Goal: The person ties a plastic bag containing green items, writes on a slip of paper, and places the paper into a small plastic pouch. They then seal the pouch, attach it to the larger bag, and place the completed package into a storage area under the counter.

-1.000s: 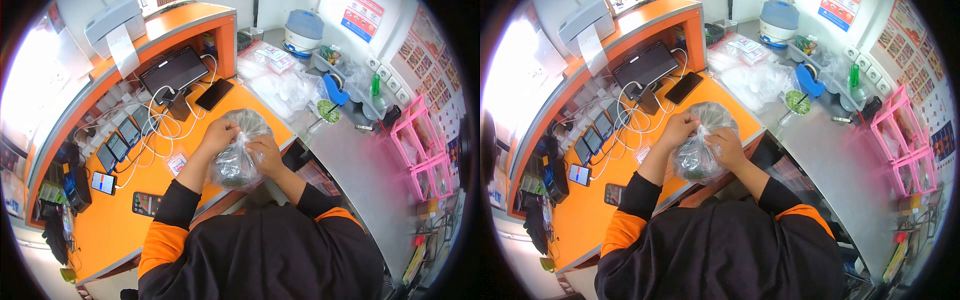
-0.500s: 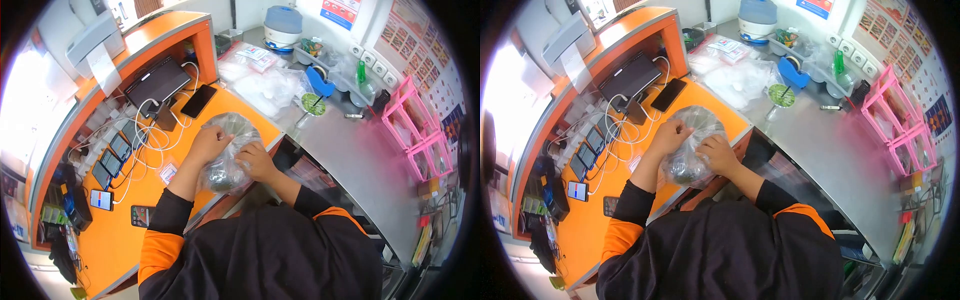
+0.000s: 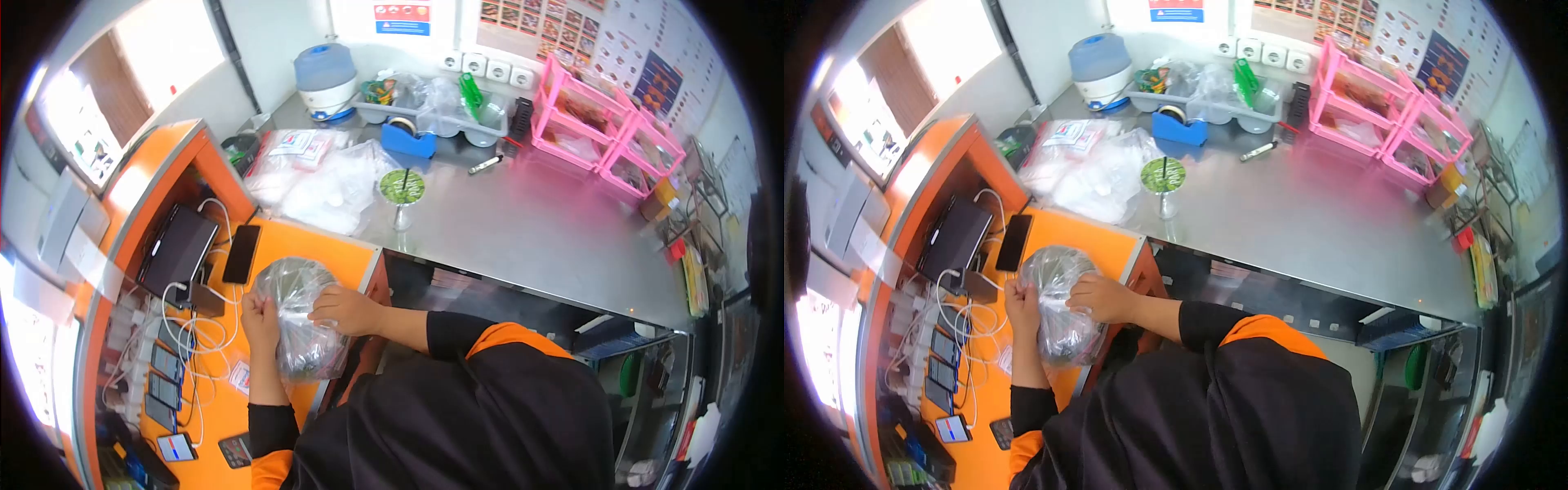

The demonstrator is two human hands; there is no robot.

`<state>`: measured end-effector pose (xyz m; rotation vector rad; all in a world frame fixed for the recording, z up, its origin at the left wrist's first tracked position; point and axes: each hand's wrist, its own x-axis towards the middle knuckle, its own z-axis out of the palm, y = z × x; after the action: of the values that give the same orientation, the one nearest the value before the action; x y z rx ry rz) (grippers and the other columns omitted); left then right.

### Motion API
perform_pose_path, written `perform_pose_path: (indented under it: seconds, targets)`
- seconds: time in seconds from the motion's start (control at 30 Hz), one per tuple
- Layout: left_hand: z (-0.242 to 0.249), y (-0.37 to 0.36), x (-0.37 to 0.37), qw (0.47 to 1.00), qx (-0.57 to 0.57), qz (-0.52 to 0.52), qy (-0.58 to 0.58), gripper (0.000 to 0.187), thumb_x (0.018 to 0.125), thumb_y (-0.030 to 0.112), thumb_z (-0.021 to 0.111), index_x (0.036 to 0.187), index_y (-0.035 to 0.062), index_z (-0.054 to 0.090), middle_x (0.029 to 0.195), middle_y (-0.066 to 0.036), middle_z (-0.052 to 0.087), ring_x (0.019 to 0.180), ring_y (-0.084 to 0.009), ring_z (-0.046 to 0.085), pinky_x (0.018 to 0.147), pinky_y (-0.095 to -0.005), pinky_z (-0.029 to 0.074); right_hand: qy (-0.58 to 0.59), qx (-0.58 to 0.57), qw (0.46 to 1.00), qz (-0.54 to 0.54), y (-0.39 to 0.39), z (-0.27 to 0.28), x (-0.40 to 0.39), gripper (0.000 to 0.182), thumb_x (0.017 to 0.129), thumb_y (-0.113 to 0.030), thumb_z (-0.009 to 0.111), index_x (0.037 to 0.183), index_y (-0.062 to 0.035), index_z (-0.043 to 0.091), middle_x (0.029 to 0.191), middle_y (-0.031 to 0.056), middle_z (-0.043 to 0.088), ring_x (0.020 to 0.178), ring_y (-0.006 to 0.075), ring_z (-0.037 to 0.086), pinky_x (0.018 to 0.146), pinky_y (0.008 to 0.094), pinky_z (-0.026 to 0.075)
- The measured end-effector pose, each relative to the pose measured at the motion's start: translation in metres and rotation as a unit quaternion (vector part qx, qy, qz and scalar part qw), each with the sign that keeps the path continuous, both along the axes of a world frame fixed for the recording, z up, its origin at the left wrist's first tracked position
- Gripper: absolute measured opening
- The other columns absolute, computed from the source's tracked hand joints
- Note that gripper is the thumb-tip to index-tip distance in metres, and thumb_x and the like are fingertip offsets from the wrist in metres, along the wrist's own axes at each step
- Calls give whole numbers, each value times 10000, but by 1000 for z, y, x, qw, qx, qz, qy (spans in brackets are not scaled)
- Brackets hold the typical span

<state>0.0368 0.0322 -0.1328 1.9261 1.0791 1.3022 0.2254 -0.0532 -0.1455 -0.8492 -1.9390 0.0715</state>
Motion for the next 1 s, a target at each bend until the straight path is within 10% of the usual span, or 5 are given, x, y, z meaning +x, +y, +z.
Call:
perform_pose_path:
  seconds: [0.33, 0.47, 0.57, 0.83, 1.0]
  targets:
    - [21, -19, 0, 989, -127, 16, 77, 108, 762, 54, 612, 795, 14, 517, 662, -18, 470, 617, -86, 424, 569, -228, 375, 82, -104, 991, 25, -34, 38, 77, 384, 721, -308, 677, 1021, -82, 600, 930, 85, 558, 961, 294, 503, 852, 378, 398]
    - [17, -28, -5, 982, -182, 43, 41, 113, 765, 28, 586, 871, 1, 557, 699, -45, 513, 653, -111, 479, 607, -234, 400, 166, -74, 921, -344, -35, 21, 218, 142, 813, -128, 498, 718, -52, 571, 708, 131, 529, 700, 321, 522, 645, 398, 419]
    - [18, -29, 1, 985, -104, 106, 87, 112, 760, -7, 555, 872, -7, 551, 732, -67, 538, 683, -152, 513, 640, -257, 416, 287, -218, 724, -589, -33, 32, 338, 244, 827, -112, 456, 1067, -83, 487, 859, 174, 591, 848, 351, 567, 730, 420, 435]
    - [19, -32, 47, 880, 268, 270, 286, 62, 763, -45, 500, 821, -27, 513, 834, -157, 548, 771, -327, 519, 719, -362, 433, -43, -272, 676, -683, -9, -69, 593, 490, 754, -111, 549, 1220, -28, 424, 1227, 198, 442, 1157, 339, 411, 933, 416, 371]
    - [11, -30, 49, 895, 171, 301, 279, 31, 775, -47, 480, 758, -21, 474, 773, -160, 500, 695, -325, 483, 637, -393, 400, -140, -279, 643, -700, 24, -77, 665, 458, 768, -123, 525, 1211, -32, 450, 1233, 180, 445, 1155, 337, 416, 942, 427, 370]
